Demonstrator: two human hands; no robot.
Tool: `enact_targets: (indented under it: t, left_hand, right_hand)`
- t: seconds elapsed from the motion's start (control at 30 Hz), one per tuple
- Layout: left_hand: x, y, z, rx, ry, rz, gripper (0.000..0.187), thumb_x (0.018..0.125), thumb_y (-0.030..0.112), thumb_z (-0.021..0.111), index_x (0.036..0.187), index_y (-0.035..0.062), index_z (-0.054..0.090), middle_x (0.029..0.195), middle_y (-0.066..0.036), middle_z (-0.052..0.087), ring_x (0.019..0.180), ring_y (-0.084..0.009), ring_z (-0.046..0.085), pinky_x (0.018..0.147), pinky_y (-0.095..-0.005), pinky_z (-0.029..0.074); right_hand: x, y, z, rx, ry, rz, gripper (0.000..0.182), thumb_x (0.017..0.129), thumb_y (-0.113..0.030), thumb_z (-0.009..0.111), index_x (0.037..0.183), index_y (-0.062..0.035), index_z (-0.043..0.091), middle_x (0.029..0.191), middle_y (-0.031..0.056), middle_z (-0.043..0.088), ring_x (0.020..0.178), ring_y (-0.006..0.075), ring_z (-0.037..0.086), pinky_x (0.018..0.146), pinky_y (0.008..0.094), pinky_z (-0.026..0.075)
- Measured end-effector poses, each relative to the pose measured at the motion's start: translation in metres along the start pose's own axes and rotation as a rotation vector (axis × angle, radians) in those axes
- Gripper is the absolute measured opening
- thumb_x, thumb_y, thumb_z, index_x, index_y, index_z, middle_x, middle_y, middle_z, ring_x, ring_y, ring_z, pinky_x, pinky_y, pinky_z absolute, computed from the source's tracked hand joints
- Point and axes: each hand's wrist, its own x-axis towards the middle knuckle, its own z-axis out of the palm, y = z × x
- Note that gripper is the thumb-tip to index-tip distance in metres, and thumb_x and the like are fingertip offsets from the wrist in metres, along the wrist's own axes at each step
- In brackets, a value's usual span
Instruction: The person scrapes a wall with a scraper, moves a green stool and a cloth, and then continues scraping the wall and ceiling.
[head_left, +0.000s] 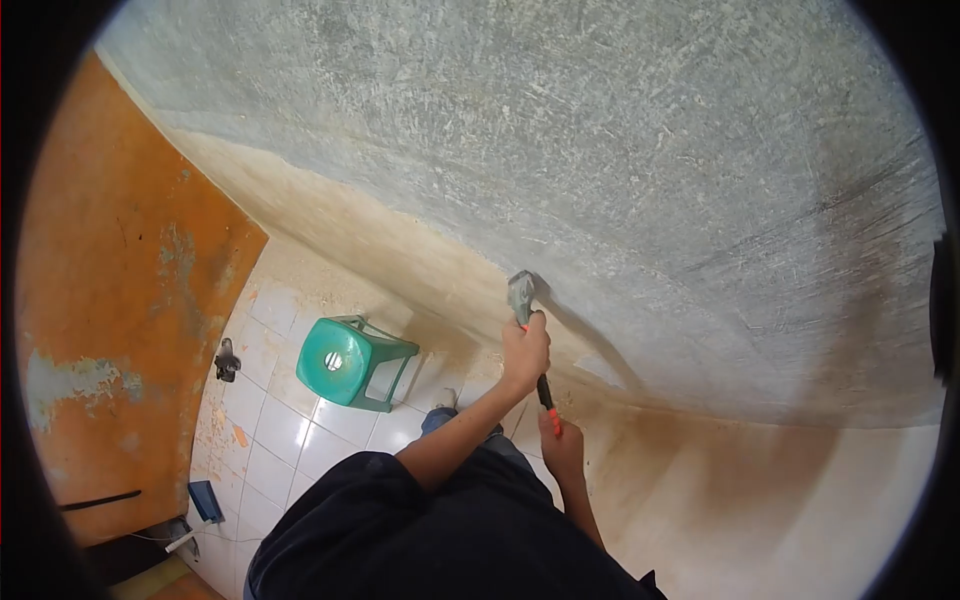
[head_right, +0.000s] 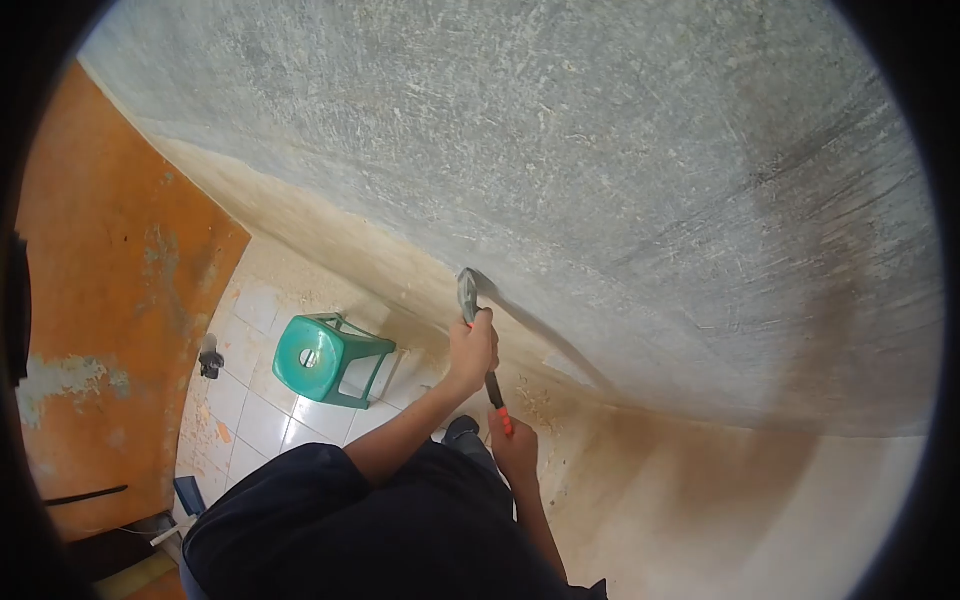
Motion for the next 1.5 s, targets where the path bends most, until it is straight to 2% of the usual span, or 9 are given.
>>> enact_targets:
  t: [0.27, 0.33, 0.4, 0.47, 0.8, 0.97, 1.2, 1.23, 1.5]
  left_hand:
    - [0.003, 0.006, -0.006, 0.000, -0.021, -0.010, 0.031, 0.092, 0.022, 0.052, 0.066, 0.0138, 0.035, 0.048, 0.004, 0.034, 0.033, -0.0074, 0.030, 0.032, -0.0278, 0.024]
    - [-0.005, 0.004, 0.003, -0.023, 0.022, -0.067, 0.034, 0.091, 0.022, 0.053, 0.065, 0.0142, 0.034, 0.047, 0.005, 0.032, 0.033, -0.0072, 0.029, 0.032, -0.0278, 0.023]
    - [-0.004, 0.006, 0.001, -0.023, -0.021, -0.078, 0.039, 0.092, 0.022, 0.052, 0.059, 0.0142, 0.032, 0.046, 0.005, 0.032, 0.033, -0.0075, 0.029, 0.032, -0.0281, 0.023]
    - [0.007, 0.016, -0.010, -0.029, 0.020, -0.056, 0.041, 0.092, 0.023, 0.052, 0.057, 0.0140, 0.032, 0.045, 0.004, 0.033, 0.032, -0.0081, 0.029, 0.032, -0.0281, 0.023]
    - [0.006, 0.025, -0.015, 0.031, -0.037, 0.006, 0.032, 0.091, 0.020, 0.051, 0.064, 0.0127, 0.036, 0.047, 0.003, 0.036, 0.033, -0.0077, 0.033, 0.031, -0.0274, 0.026]
    - [-0.005, 0.016, -0.004, 0.005, -0.045, -0.070, 0.039, 0.093, 0.023, 0.052, 0.061, 0.0131, 0.033, 0.047, 0.005, 0.033, 0.033, -0.0069, 0.030, 0.031, -0.0272, 0.024]
    - [0.004, 0.022, -0.017, 0.006, -0.051, -0.034, 0.038, 0.093, 0.023, 0.051, 0.062, 0.0141, 0.033, 0.047, 0.005, 0.032, 0.033, -0.0076, 0.030, 0.031, -0.0280, 0.024]
    - [-0.001, 0.026, -0.011, -0.005, -0.040, -0.068, 0.039, 0.093, 0.023, 0.051, 0.060, 0.0144, 0.032, 0.046, 0.005, 0.031, 0.032, -0.0077, 0.029, 0.031, -0.0282, 0.024]
    - [0.008, 0.026, -0.021, 0.037, -0.041, -0.027, 0.038, 0.092, 0.023, 0.052, 0.060, 0.0135, 0.035, 0.046, 0.003, 0.035, 0.032, -0.0081, 0.031, 0.031, -0.0287, 0.024]
  right_hand:
    - [0.003, -0.005, 0.010, -0.020, 0.002, 0.020, 0.058, 0.094, -0.047, 0.056, 0.060, -0.0013, 0.051, 0.051, 0.0068, 0.045, 0.050, 0.0172, 0.043, 0.050, 0.0386, 0.035]
    - [-0.006, -0.008, -0.002, -0.088, -0.007, 0.092, 0.058, 0.093, -0.050, 0.056, 0.067, 0.0018, 0.058, 0.056, 0.0179, 0.053, 0.053, 0.0313, 0.055, 0.055, 0.0422, 0.041]
    - [-0.004, -0.009, -0.001, -0.061, -0.013, 0.137, 0.058, 0.093, -0.050, 0.056, 0.068, 0.0020, 0.059, 0.056, 0.0181, 0.053, 0.053, 0.0313, 0.055, 0.055, 0.0420, 0.041]
    - [0.008, -0.015, 0.008, -0.088, -0.030, -0.024, 0.057, 0.092, -0.050, 0.056, 0.069, 0.0019, 0.059, 0.057, 0.0181, 0.054, 0.054, 0.0310, 0.055, 0.055, 0.0418, 0.041]
    - [0.000, -0.022, 0.019, -0.058, -0.058, 0.075, 0.055, 0.092, -0.048, 0.056, 0.071, 0.0019, 0.060, 0.058, 0.0184, 0.055, 0.054, 0.0308, 0.054, 0.055, 0.0429, 0.041]
    - [-0.013, -0.022, 0.012, -0.074, 0.001, 0.130, 0.057, 0.093, -0.050, 0.055, 0.069, 0.0018, 0.061, 0.057, 0.0179, 0.055, 0.054, 0.0299, 0.056, 0.056, 0.0423, 0.041]
    - [-0.008, -0.026, 0.025, -0.077, 0.041, 0.054, 0.058, 0.093, -0.051, 0.055, 0.069, 0.0022, 0.062, 0.057, 0.0183, 0.055, 0.055, 0.0302, 0.058, 0.056, 0.0420, 0.043]
    - [-0.013, -0.035, 0.019, -0.042, 0.034, 0.139, 0.059, 0.093, -0.052, 0.055, 0.069, 0.0023, 0.061, 0.057, 0.0189, 0.056, 0.054, 0.0309, 0.058, 0.056, 0.0429, 0.043]
    - [-0.012, -0.029, 0.032, -0.004, 0.007, 0.147, 0.059, 0.093, -0.051, 0.055, 0.068, 0.0025, 0.059, 0.058, 0.0194, 0.056, 0.055, 0.0299, 0.056, 0.055, 0.0423, 0.041]
